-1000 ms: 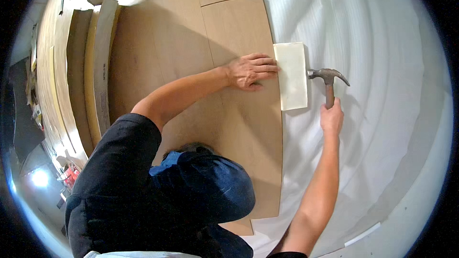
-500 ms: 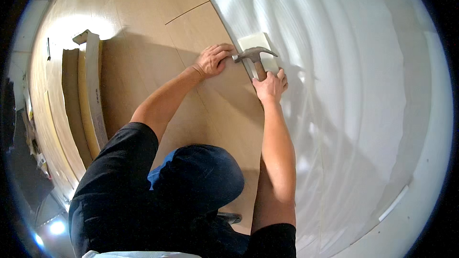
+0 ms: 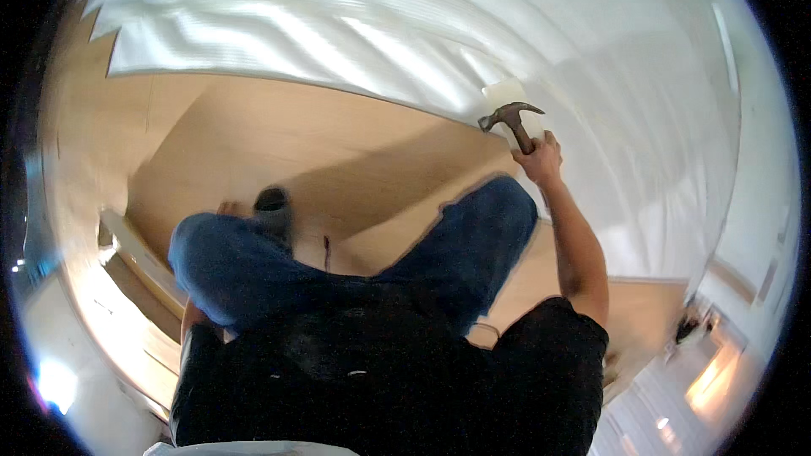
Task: The person installs laminate flooring by opening a box, positioning planks against a wall, and using a tapping block and hammer to secure them together.
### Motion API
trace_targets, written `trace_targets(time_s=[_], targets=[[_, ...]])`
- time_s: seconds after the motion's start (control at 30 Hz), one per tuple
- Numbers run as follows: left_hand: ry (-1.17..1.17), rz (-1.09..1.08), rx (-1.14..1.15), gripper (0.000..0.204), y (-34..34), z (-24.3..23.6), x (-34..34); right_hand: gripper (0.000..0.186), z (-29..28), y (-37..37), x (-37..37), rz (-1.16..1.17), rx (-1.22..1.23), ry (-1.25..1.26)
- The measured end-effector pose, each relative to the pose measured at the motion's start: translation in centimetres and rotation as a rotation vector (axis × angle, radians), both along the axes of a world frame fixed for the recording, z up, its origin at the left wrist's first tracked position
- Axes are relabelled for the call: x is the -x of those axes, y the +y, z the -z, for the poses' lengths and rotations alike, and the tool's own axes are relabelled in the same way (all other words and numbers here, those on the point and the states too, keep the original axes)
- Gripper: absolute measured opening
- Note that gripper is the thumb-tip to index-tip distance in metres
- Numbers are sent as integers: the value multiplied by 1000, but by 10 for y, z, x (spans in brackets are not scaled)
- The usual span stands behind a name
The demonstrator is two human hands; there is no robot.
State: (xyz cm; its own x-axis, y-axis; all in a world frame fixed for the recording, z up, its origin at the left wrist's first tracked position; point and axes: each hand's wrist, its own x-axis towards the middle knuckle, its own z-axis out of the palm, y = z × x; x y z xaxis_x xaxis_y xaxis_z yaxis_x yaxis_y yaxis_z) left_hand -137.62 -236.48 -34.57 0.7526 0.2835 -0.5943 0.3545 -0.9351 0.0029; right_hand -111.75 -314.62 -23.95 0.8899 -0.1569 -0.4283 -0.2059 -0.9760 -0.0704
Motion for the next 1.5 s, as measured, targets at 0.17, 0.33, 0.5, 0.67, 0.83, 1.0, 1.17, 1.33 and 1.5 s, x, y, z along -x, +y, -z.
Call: trace_targets(time_s=[0.17,0.33,0.5,0.67,0.83,1.0,1.17,1.33,1.5], targets=[[-15,-96,191,48,61,-104,-88,57,60,-138,194,431,11,-207],[-237,361,96,43,-119,-242,-278,53,101,-134,240,547,-19,-312],[-252,584,228,42,-342,-241,-342,52,122,-91,199,689,-162,-285],[14,902,343,42,-527,-172,-286,51,120,-78,189,833,-205,-175],[91,1015,467,43,-596,-66,-207,48,124,-74,193,788,-215,-121],[180,1113,432,43,-633,-20,-167,46,118,-76,190,787,-202,-119],[166,1210,430,42,-659,-25,-166,50,129,-85,191,751,-179,-113],[-118,1347,454,27,-664,0,-150,50,119,-84,185,728,-189,-89],[110,1357,299,26,-711,-24,-163,57,130,-94,193,645,-215,-112]])
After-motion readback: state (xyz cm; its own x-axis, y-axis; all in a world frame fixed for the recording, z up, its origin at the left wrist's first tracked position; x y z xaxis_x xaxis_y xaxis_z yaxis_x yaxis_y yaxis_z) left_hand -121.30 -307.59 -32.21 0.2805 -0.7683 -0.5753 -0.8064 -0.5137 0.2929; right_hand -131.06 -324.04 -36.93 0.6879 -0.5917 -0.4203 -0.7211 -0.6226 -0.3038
